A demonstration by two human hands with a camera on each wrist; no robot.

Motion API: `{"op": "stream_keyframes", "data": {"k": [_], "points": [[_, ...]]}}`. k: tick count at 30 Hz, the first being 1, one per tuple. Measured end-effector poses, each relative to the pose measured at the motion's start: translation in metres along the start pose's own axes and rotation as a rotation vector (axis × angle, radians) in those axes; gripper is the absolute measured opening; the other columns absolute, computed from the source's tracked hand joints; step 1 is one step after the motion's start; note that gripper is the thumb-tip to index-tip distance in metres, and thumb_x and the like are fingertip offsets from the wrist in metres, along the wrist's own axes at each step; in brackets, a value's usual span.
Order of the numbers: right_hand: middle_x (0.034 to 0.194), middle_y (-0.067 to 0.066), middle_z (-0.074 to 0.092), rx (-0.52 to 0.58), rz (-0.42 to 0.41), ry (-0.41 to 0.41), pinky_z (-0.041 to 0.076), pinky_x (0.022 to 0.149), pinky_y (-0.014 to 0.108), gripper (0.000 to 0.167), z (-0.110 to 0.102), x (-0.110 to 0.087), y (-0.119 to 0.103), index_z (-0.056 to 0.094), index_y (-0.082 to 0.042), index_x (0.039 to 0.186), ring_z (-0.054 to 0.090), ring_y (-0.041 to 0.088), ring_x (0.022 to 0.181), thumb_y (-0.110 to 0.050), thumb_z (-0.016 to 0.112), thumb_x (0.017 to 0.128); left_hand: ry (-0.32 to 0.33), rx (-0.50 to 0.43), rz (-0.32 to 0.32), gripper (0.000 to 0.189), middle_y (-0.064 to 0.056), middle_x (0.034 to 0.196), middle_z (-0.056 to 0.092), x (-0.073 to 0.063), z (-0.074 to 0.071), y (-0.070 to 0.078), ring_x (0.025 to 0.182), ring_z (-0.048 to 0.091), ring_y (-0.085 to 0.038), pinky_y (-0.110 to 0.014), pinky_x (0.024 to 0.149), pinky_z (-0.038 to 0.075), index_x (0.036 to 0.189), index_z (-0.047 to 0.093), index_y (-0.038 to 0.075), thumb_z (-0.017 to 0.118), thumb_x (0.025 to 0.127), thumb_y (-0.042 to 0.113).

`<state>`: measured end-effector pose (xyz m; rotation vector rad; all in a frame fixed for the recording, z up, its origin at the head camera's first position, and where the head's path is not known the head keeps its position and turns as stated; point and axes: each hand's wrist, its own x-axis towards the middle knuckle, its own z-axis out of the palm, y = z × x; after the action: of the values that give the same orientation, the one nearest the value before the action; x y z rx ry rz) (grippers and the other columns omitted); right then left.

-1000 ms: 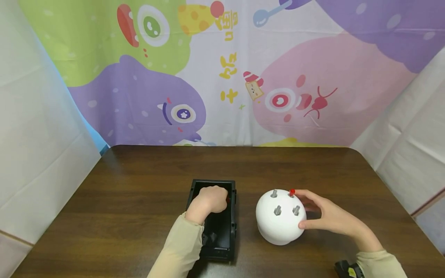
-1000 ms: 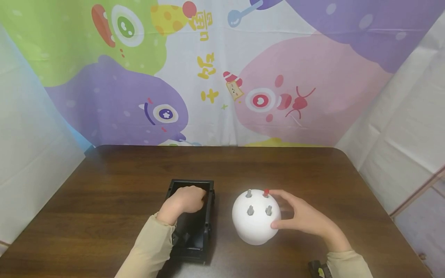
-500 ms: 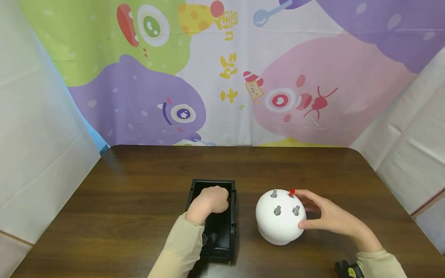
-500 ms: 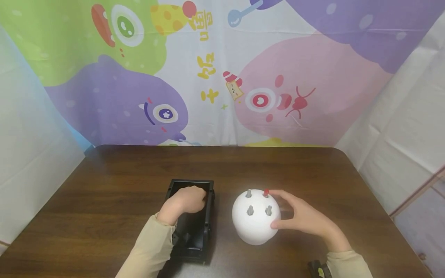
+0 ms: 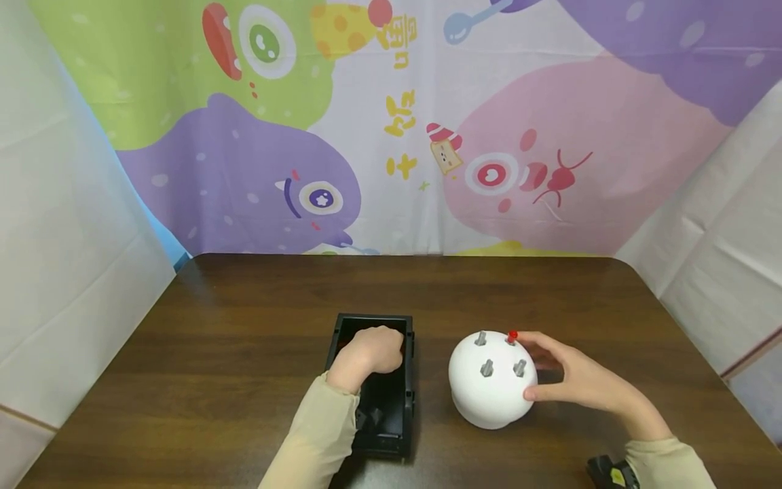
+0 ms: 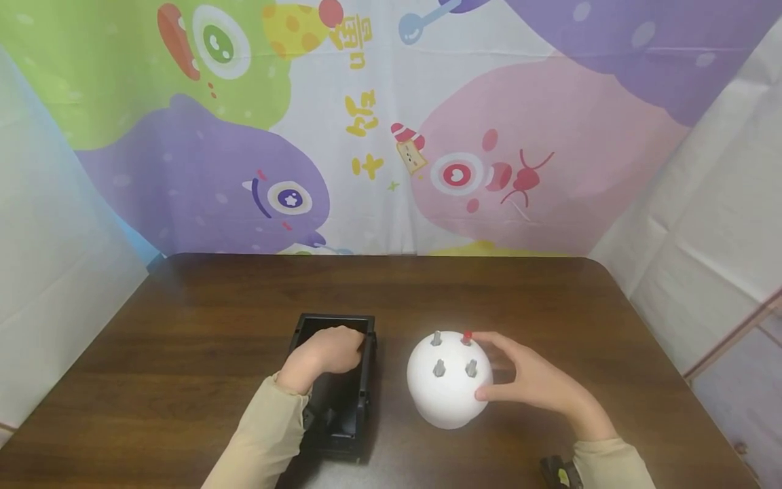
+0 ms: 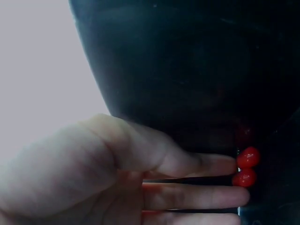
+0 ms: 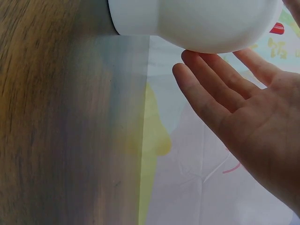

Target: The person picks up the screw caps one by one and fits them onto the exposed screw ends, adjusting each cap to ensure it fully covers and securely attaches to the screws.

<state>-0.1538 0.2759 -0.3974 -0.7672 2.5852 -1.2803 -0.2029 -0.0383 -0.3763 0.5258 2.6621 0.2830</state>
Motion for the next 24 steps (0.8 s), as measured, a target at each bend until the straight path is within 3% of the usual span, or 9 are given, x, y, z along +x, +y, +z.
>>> {"op": "stream_keyframes", "data": {"k": [11,24], "points": [[0.127,0.007,0.049,0.012,-0.039,0.005,0.046,0.086,0.025,0.069,0.0007,0.0006,-0.0003,0.041,-0.014,0.131,0.05,0.001,0.109,-0.02,0.077,0.072,-0.005,-0.034,0.002,0.03,-0.001,0.053,0.031,-0.0001,0.0014,-0.0008,0.045,0.024,-0.012,-0.024,0.046,0.027,0.058,0.05,0.009,0.047,0.088,0.002],[0.128,0.006,0.048,0.018,-0.026,0.002,0.046,0.087,0.025,0.07,0.0006,0.0011,0.0016,0.04,-0.017,0.131,0.05,0.001,0.109,-0.02,0.077,0.071,-0.005,-0.023,0.014,0.035,0.001,0.05,0.027,-0.0035,-0.0005,0.0025,0.044,0.02,-0.011,-0.024,0.044,0.024,0.054,0.044,0.011,0.046,0.088,0.0]]}}
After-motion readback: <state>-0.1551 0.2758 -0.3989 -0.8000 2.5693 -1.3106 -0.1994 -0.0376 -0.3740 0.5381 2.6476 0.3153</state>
